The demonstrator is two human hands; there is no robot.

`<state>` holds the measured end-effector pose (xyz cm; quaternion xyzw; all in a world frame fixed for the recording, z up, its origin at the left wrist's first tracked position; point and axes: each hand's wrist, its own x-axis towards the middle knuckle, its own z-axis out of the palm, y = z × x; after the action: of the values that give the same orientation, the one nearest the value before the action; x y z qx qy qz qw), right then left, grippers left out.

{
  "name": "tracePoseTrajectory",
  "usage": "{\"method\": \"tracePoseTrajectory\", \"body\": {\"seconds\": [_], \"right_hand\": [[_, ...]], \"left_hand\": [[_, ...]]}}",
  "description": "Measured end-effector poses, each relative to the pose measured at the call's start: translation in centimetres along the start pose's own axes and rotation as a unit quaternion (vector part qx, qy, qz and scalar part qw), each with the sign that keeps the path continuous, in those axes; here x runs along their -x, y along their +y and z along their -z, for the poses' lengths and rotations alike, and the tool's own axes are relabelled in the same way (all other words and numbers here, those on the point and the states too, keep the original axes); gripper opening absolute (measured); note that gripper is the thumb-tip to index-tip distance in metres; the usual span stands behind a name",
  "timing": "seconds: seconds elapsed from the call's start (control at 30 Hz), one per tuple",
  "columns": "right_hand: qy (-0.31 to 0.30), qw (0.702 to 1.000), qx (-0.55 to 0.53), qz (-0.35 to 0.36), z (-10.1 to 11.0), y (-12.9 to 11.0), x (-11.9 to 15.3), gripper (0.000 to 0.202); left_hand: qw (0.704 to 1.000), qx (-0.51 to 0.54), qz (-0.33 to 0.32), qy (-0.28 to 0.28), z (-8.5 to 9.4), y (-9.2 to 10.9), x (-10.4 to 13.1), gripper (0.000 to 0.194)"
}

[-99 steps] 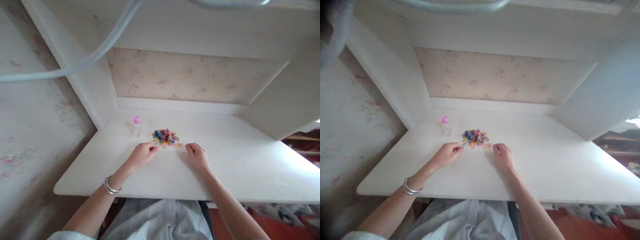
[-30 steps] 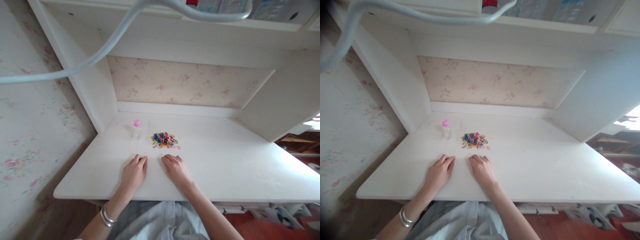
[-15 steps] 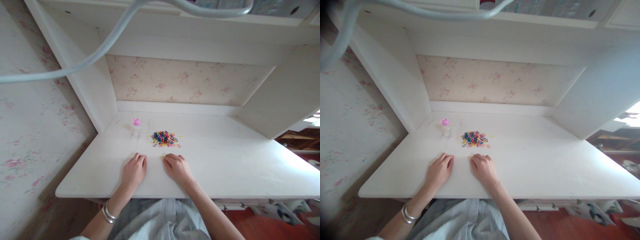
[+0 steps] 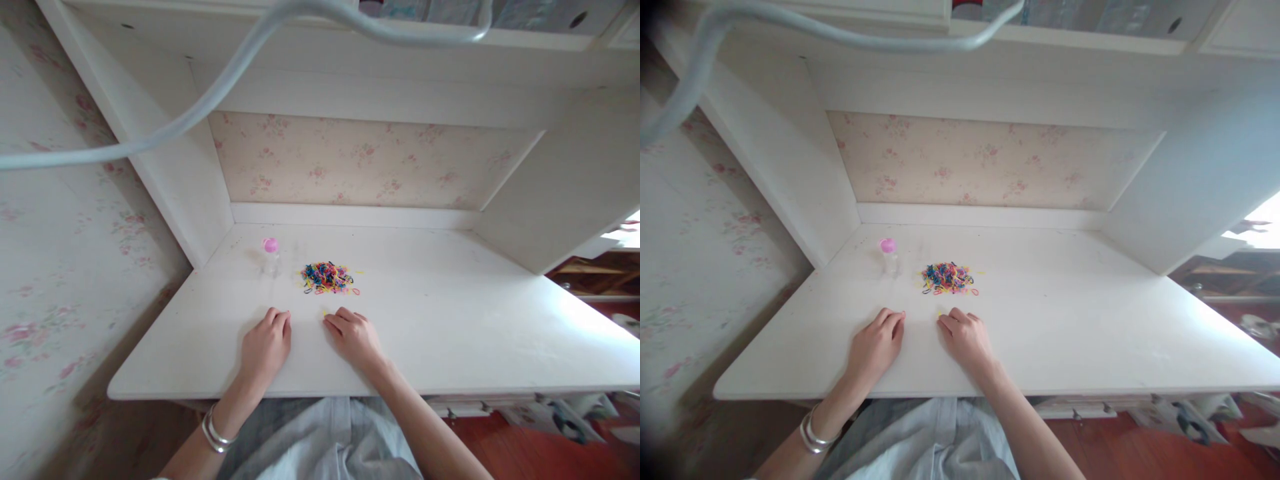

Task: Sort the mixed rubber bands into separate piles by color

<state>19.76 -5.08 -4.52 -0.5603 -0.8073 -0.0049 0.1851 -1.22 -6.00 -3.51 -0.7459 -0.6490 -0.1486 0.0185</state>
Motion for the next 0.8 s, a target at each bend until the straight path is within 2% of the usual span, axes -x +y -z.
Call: {"method": "tracePoseTrajectory", "body": {"seconds": [0.33, 0.6, 0.8], "right_hand": [[-0.035, 0.999, 0.004, 0.005, 0.2, -0.4, 0.0, 0.036], [-0.053, 0.998, -0.002, -0.015, 0.0, -1.2, -0.9, 0.035], [-0.064, 0.997, -0.030, -0.012, 0.1, -1.2, -0.8, 0.040]], "left_hand": [[0.999, -0.033, 0.015, 0.024, 0.1, 0.0, 0.3, 0.030], [0.999, -0.031, 0.026, 0.016, 0.2, 0.1, 0.3, 0.031], [0.998, -0.024, 0.023, 0.045, 0.0, 0.0, 0.3, 0.028]]}}
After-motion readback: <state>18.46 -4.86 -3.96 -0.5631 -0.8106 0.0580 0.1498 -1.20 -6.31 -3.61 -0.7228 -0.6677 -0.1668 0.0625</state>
